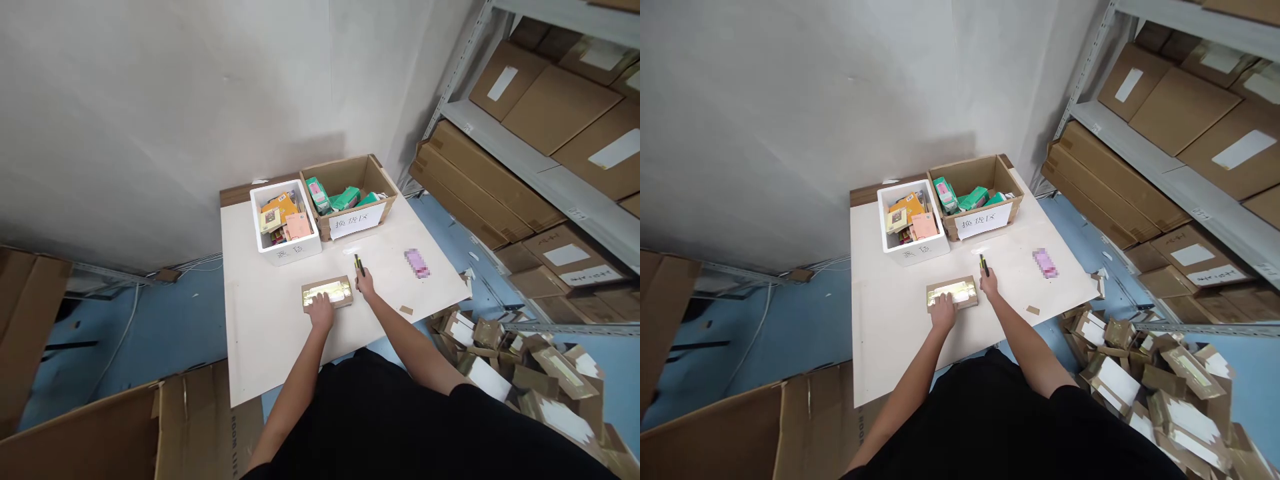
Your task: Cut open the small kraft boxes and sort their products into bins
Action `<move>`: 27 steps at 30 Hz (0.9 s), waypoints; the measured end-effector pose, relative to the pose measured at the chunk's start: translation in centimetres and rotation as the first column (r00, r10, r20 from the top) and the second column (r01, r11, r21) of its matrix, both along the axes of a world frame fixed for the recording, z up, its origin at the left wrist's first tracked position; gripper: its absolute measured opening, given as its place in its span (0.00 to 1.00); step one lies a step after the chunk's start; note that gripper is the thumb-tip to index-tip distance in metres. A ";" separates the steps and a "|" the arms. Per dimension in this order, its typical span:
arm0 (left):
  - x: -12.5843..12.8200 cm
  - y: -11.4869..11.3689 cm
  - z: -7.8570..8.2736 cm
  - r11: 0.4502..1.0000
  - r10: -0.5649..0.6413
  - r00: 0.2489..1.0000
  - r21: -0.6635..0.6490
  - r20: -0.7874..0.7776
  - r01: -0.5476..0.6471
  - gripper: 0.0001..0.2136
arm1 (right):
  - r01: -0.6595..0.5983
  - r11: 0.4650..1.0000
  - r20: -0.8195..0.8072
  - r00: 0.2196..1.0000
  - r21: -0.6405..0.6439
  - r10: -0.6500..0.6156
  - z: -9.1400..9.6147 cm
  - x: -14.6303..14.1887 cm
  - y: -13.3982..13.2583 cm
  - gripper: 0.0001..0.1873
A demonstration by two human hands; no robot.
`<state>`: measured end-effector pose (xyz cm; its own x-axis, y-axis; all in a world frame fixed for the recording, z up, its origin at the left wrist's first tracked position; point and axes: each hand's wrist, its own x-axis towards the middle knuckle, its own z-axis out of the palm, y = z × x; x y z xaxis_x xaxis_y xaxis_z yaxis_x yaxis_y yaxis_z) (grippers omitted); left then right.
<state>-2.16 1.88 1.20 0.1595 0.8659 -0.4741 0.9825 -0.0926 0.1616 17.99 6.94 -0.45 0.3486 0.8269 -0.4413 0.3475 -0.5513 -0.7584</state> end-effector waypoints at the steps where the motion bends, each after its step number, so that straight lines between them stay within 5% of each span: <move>1: 0.1 0.4 -0.1 0.999 -0.035 0.999 0.018 0.018 0.035 0.31 | 0.030 0.999 -0.080 0.996 0.016 -0.028 -0.1 0.6 -0.8 0.26; 8: 0.9 0.4 -2.0 0.996 -0.086 0.996 -0.021 0.015 0.086 0.32 | -0.105 0.984 -0.351 0.935 -0.146 0.047 -1.6 3.8 -5.1 0.18; 17: 0.9 0.4 -2.1 0.993 -0.120 0.991 -0.006 -0.067 0.119 0.31 | -0.333 0.923 -0.144 0.940 -0.194 0.309 -1.4 2.5 -3.4 0.29; 27: 1.1 -0.1 -2.6 0.994 -0.103 0.991 0.019 -0.083 0.105 0.30 | -0.431 0.856 -0.031 0.897 -0.287 0.441 -0.9 3.0 -5.9 0.26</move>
<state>-1.08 1.74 -1.42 0.2107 0.8574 -0.4695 0.9772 -0.1974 0.0782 20.95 0.99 -1.36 0.0008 0.7418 -0.6706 0.6254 -0.5236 -0.5785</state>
